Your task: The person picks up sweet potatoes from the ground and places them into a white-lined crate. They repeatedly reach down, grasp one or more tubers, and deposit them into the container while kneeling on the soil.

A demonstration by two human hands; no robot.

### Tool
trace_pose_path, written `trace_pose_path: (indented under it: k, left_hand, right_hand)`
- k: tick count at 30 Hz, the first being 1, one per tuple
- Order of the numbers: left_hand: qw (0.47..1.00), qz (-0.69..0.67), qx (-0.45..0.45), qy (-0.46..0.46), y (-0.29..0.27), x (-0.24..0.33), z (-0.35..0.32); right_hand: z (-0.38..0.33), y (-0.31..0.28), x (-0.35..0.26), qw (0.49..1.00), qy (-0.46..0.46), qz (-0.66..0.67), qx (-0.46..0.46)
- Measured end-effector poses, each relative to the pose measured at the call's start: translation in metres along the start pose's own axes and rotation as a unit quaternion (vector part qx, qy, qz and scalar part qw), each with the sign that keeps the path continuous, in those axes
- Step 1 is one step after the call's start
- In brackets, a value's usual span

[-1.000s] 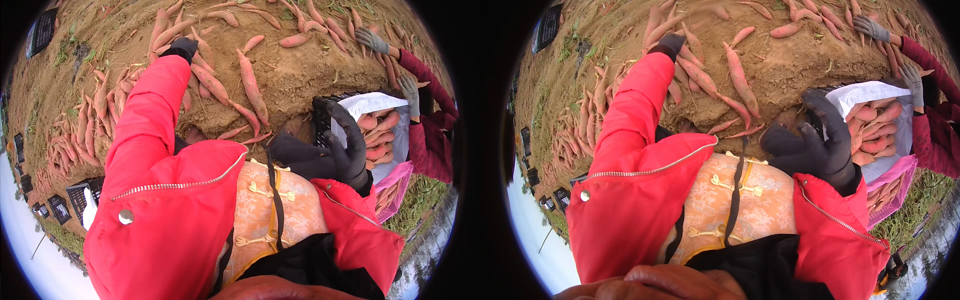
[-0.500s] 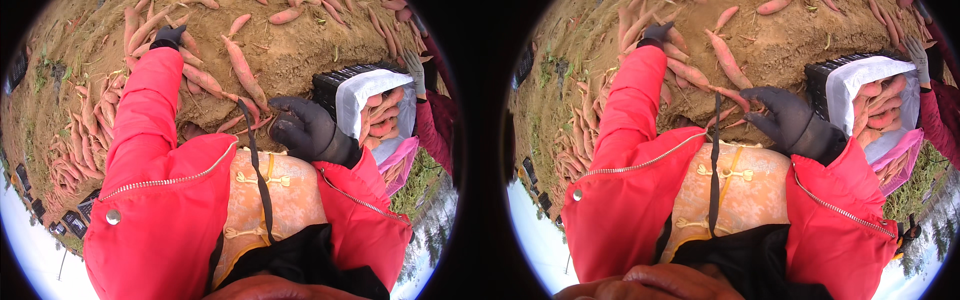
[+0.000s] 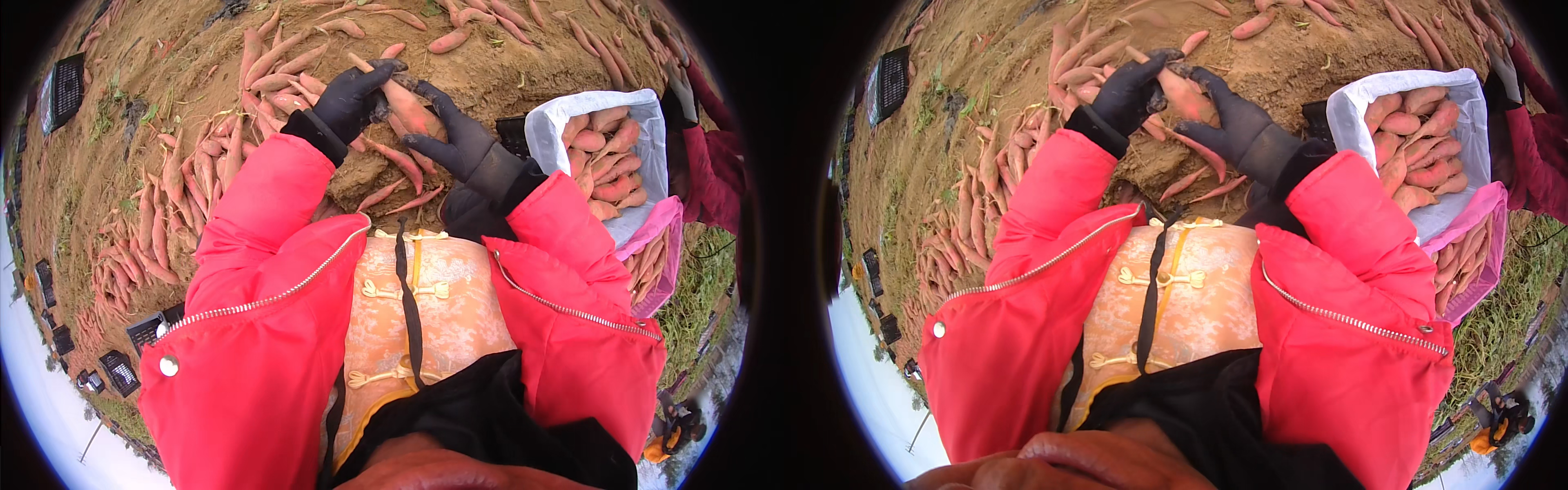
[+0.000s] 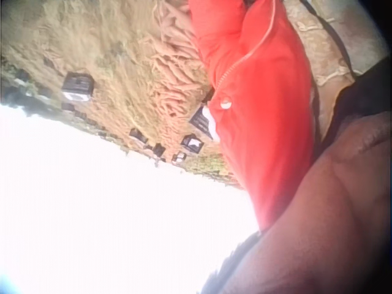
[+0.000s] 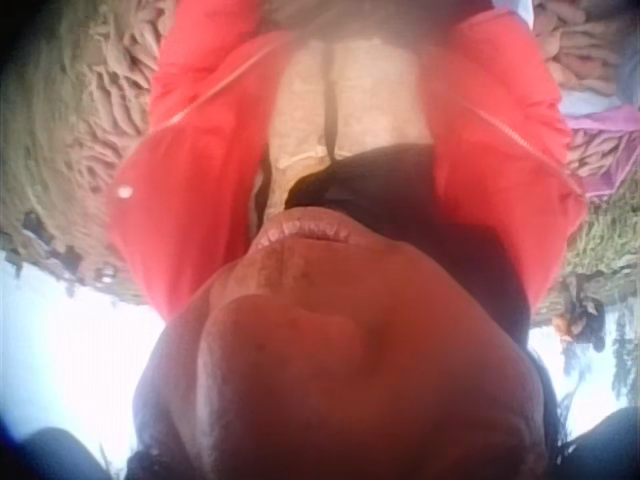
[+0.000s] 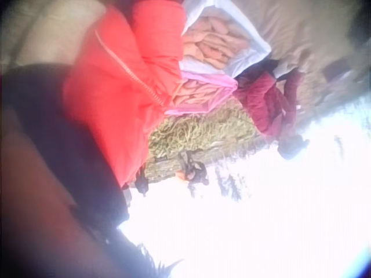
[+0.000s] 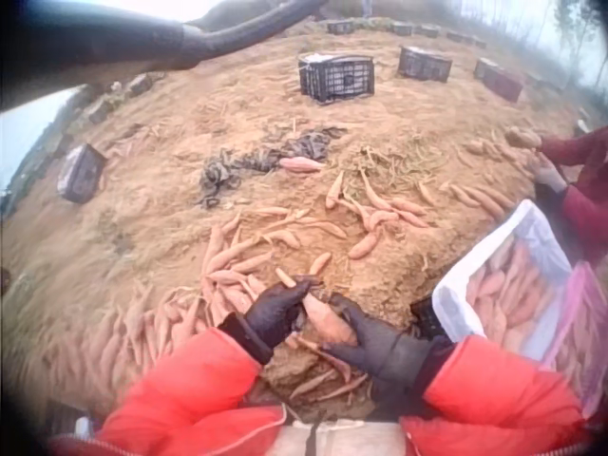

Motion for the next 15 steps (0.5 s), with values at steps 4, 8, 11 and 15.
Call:
trace_pose_path:
  k: [4,8,11,15]
  left_hand:
    - [0.992,0.081,0.092,-0.015,-0.007,-0.028,0.003]
    - [0.914,0.360,0.182,-0.048,-0.023,-0.044,-0.006]
    - [0.815,0.561,0.147,0.005,-0.033,-0.042,0.016]
    - [0.699,0.696,0.165,0.023,-0.138,-0.011,0.062]
  right_hand:
    - [-0.016,0.011,0.020,0.995,0.086,-0.013,-0.053]
    - [-0.031,0.003,0.026,0.991,0.100,-0.054,-0.078]
    - [-0.044,0.003,0.033,0.968,0.136,-0.148,-0.148]
    - [-0.049,0.007,0.042,0.936,0.172,-0.212,-0.222]
Point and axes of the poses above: each hand's wrist, its own z-axis towards the middle knuckle, its own y-axis out of the palm, x = y × z, the point moved 8 cm from there along z, towards the middle knuckle, and after that the axes turned 2 degrees about y, right-handed, at the moved point
